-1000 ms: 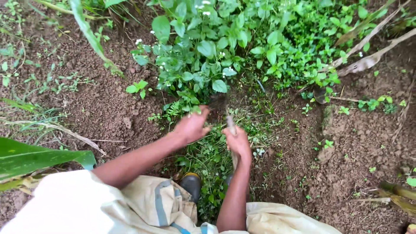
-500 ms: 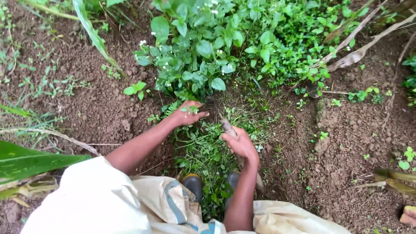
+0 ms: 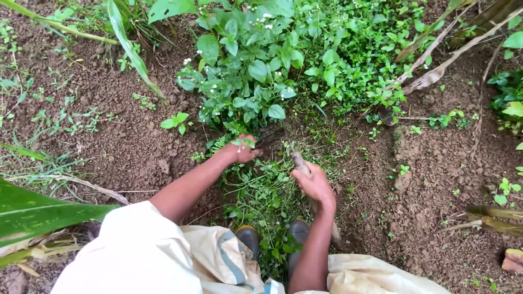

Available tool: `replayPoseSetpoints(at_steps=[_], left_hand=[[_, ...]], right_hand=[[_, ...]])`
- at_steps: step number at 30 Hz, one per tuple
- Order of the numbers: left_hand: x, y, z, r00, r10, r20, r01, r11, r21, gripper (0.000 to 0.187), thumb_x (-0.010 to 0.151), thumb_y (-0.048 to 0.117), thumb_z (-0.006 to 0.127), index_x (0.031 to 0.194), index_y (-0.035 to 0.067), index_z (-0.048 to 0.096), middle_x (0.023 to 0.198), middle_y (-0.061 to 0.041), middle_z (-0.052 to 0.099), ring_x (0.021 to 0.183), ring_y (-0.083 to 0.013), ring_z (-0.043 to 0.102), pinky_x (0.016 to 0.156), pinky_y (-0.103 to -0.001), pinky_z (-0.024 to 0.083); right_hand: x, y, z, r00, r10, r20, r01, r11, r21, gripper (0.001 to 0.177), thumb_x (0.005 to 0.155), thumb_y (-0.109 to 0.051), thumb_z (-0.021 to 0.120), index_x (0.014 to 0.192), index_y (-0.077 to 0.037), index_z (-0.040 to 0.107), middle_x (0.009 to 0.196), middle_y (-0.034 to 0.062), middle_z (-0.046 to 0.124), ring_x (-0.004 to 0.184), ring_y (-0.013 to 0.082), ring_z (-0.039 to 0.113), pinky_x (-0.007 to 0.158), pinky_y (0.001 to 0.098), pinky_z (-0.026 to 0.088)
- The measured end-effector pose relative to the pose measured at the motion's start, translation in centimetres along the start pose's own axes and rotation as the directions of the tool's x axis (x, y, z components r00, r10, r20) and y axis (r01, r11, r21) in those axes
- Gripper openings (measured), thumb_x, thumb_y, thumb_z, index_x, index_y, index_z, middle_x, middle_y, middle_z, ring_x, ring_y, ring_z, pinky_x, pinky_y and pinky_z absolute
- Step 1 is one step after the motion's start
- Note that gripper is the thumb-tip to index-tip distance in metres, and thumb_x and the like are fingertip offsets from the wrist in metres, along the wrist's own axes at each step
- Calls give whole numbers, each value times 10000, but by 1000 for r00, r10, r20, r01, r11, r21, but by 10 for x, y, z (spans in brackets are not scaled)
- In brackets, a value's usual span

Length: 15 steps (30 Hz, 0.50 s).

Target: Clearing weeds from a patch of soil using a small hand tool and manual pulling

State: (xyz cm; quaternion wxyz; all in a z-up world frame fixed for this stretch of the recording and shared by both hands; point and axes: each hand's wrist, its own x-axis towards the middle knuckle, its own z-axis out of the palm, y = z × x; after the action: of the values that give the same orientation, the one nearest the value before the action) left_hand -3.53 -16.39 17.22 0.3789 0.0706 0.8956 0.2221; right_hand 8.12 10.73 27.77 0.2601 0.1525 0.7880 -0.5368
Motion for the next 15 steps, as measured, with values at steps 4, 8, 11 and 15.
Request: replayPoseSetpoints(at_steps=[4, 8, 11, 15], left_hand=[[-4, -14, 2, 995, 97, -17, -93, 980, 179, 312, 884, 325, 709, 1027, 53, 762, 963, -169, 760, 992, -362, 748, 842, -458, 615], [24, -55, 39, 999, 46, -9, -39, 930, 367, 310, 859, 340, 709, 1048, 109, 792, 943, -139, 784, 948, -332, 769, 823, -491, 633], [-11, -27, 29, 984, 177, 18, -165, 870, 465, 264, 878, 182, 684, 1103, 64, 755, 967, -190, 766, 958, -374, 761, 830, -524, 630], [7, 3, 7, 814, 573, -101, -294, 555, 778, 191, 872, 151, 667, 1032, 253, 686, 1029, 2, 710, 1026, -188, 685, 849, -323, 541]], right_hand=[[3, 2, 4, 999, 22, -35, -22, 1000, 7, 477, 894, -157, 654, 1297, 91, 601, 616, 101, 621, 469, 158, 568, 441, 281, 473], [4, -8, 6, 992, 51, -119, -48, 998, 34, 462, 923, -142, 613, 1313, 102, 576, 644, 99, 609, 482, 152, 541, 453, 271, 455], [13, -2, 14, 982, 63, -180, -55, 997, 50, 476, 937, -140, 600, 1337, 114, 551, 652, 97, 610, 491, 151, 554, 455, 273, 464], [25, 3, 23, 961, 91, -262, -76, 995, 68, 400, 940, -174, 639, 1248, 81, 617, 636, 92, 621, 458, 157, 594, 417, 268, 496]])
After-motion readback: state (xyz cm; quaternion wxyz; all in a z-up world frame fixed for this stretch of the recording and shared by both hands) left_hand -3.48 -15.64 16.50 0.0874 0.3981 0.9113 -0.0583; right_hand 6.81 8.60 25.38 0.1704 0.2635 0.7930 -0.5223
